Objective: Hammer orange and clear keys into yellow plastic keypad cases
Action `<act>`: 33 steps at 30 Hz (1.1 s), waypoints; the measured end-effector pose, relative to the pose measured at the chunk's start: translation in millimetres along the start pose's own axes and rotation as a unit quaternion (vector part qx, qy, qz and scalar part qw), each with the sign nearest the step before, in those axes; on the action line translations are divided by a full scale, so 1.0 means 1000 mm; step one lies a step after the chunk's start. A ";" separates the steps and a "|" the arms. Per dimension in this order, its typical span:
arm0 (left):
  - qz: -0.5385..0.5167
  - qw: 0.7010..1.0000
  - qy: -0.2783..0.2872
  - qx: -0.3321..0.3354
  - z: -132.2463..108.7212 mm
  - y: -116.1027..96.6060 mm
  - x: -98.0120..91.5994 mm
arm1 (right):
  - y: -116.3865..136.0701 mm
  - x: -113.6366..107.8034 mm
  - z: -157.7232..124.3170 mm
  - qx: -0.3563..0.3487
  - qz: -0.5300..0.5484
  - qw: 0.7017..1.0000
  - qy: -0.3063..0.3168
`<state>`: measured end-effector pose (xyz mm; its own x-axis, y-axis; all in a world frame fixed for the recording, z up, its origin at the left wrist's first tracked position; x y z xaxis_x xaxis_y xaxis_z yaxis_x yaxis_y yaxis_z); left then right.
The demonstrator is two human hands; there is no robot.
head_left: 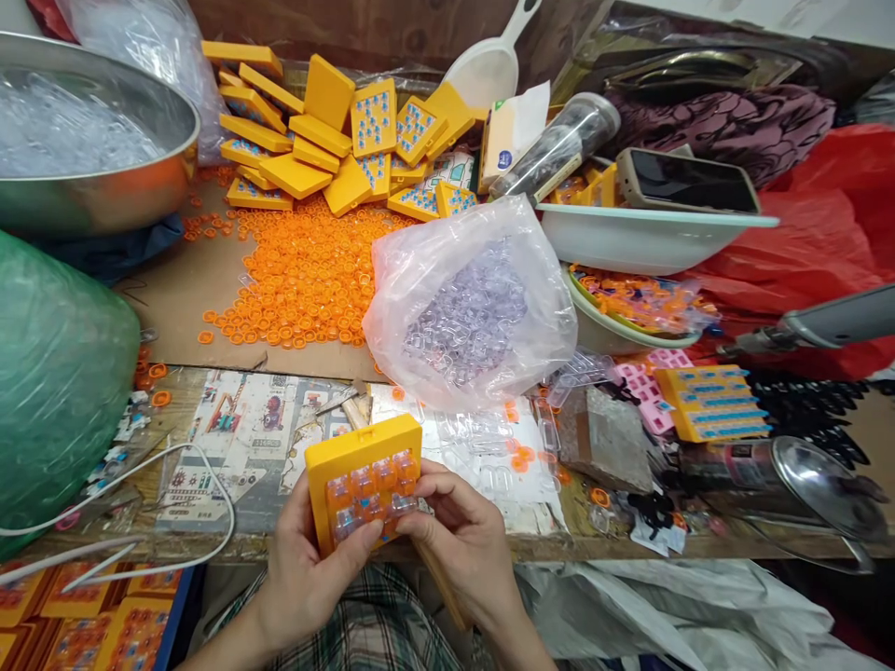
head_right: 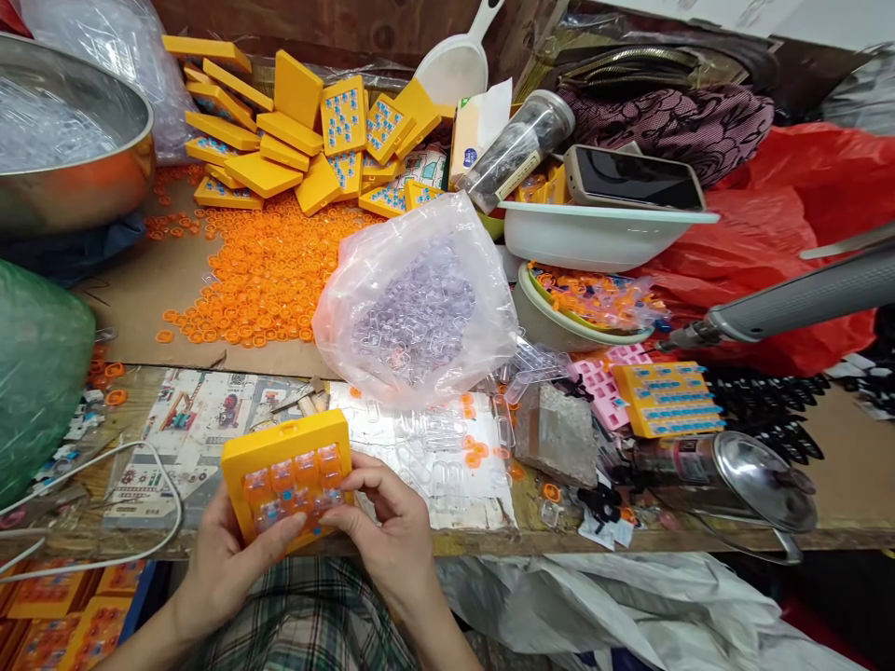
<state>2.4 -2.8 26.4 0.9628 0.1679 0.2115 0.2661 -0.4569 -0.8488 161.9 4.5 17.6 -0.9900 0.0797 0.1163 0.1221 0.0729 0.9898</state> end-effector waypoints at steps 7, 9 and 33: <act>0.047 0.997 -0.060 -0.009 -0.001 -0.001 0.000 | 0.004 0.000 0.002 0.012 0.001 1.000 -0.012; 0.052 0.996 -0.070 -0.014 0.000 -0.003 0.002 | 0.004 0.000 0.002 0.008 -0.008 1.000 0.003; -0.174 0.952 0.045 -0.246 0.023 0.021 -0.010 | 0.010 -0.038 0.021 -0.250 -0.557 0.791 -0.033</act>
<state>-2.6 6.0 -4.8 0.8065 0.3179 0.4984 0.5373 -0.7457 -0.3939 201.9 23.3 21.5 -0.4556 0.2954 -0.8397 -0.8832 -0.2676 0.3851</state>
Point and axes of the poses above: each hand's wrist, its own z-axis towards the middle knuckle, its own x-axis out of the palm, y = z × x, the point moved 4 cm from there along z, towards the middle knuckle, and after that the axes turned 6 degrees about -x, right-handed, at the moved point
